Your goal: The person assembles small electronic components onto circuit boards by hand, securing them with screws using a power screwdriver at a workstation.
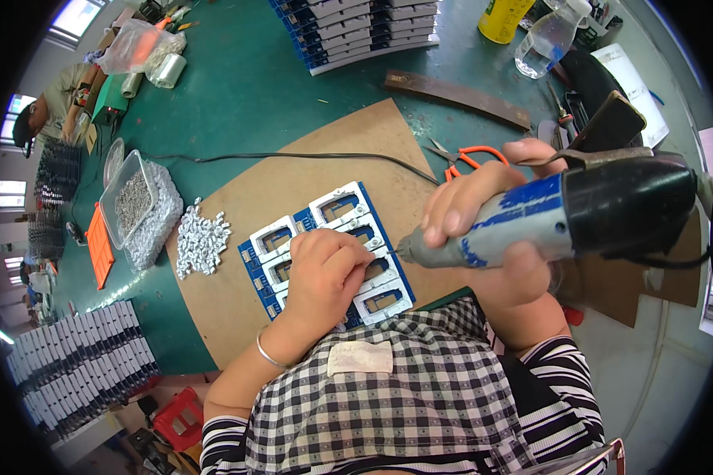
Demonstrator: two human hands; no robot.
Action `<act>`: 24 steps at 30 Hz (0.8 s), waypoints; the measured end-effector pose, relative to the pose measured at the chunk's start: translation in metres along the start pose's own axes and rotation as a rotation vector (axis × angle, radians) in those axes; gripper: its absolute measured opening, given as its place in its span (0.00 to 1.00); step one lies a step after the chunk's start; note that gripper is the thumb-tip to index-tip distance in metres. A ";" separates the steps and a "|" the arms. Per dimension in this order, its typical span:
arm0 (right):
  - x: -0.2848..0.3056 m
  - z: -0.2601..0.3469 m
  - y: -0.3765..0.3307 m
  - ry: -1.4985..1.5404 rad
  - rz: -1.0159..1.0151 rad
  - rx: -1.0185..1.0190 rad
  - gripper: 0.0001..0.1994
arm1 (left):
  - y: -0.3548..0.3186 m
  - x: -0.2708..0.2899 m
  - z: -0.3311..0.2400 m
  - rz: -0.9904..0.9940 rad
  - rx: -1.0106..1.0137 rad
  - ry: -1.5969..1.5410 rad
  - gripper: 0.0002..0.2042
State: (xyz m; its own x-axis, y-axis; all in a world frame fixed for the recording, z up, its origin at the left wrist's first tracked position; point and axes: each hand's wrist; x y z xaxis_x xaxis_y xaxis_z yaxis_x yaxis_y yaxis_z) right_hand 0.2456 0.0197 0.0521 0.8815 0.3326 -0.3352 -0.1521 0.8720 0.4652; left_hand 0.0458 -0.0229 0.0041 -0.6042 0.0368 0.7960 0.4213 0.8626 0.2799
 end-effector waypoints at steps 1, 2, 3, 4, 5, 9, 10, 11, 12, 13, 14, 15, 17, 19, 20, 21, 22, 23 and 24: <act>-0.004 -0.001 0.000 -0.005 0.008 -0.001 0.33 | -0.001 -0.001 0.001 0.002 0.010 -0.035 0.11; -0.009 -0.004 0.000 -0.001 0.049 -0.001 0.33 | -0.002 -0.001 0.002 0.004 0.020 -0.070 0.12; -0.012 -0.005 0.001 0.001 0.088 -0.002 0.34 | -0.002 0.000 0.001 -0.005 0.021 -0.076 0.12; -0.007 0.003 0.008 -0.105 0.235 -0.078 0.35 | -0.001 0.002 -0.001 -0.010 0.059 -0.106 0.13; -0.010 0.003 0.009 -0.112 0.244 -0.081 0.35 | 0.000 0.003 -0.003 -0.014 0.097 -0.138 0.14; -0.019 -0.001 0.010 -0.067 0.261 -0.142 0.37 | 0.000 0.004 0.000 -0.032 0.105 -0.159 0.16; -0.019 -0.002 0.010 -0.069 0.279 -0.128 0.36 | -0.001 0.004 0.000 -0.032 0.099 -0.166 0.16; -0.019 -0.001 0.011 -0.072 0.285 -0.131 0.36 | -0.001 0.004 0.001 -0.032 0.093 -0.174 0.16; -0.019 0.000 0.011 -0.127 0.299 -0.144 0.36 | -0.001 0.004 0.001 -0.036 0.094 -0.177 0.16; -0.020 0.001 0.011 -0.181 0.313 -0.156 0.36 | -0.001 0.004 0.001 -0.029 0.098 -0.175 0.16; -0.020 0.001 0.011 -0.184 0.315 -0.158 0.36 | -0.001 0.004 0.002 -0.022 0.102 -0.173 0.16; -0.021 0.000 0.011 -0.175 0.315 -0.170 0.35 | -0.002 0.004 0.002 -0.025 0.103 -0.174 0.16; -0.023 -0.002 0.011 -0.158 0.315 -0.193 0.35 | -0.002 0.003 0.003 -0.030 0.105 -0.169 0.17; -0.023 0.000 0.010 -0.154 0.303 -0.212 0.35 | 0.000 0.004 0.002 -0.026 0.089 -0.175 0.17; -0.022 0.001 0.010 -0.163 0.298 -0.210 0.35 | 0.001 0.004 0.001 -0.022 0.080 -0.177 0.17; -0.022 -0.001 0.010 -0.208 0.333 -0.182 0.34 | 0.000 0.004 0.001 -0.026 0.086 -0.172 0.17; -0.021 -0.003 0.011 -0.255 0.366 -0.152 0.33 | -0.001 0.004 0.002 -0.028 0.089 -0.169 0.17; -0.021 -0.005 0.012 -0.301 0.400 -0.122 0.33 | -0.002 0.004 0.002 -0.030 0.091 -0.165 0.17; -0.021 -0.005 0.013 -0.354 0.427 -0.092 0.33 | -0.002 0.003 0.003 -0.031 0.089 -0.167 0.17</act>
State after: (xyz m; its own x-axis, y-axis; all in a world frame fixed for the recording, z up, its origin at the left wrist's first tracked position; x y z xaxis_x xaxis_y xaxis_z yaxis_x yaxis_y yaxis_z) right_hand 0.2227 0.0259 0.0610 0.8269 0.5360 0.1703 -0.5528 0.7192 0.4209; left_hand 0.0410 -0.0228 0.0047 -0.7225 0.0863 0.6859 0.3436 0.9058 0.2480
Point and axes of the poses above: each hand's wrist, its own y-axis towards the middle knuckle, its own x-axis out of the back of the hand, z = x × y, and after that the axes turned 5 degrees about z, right-handed
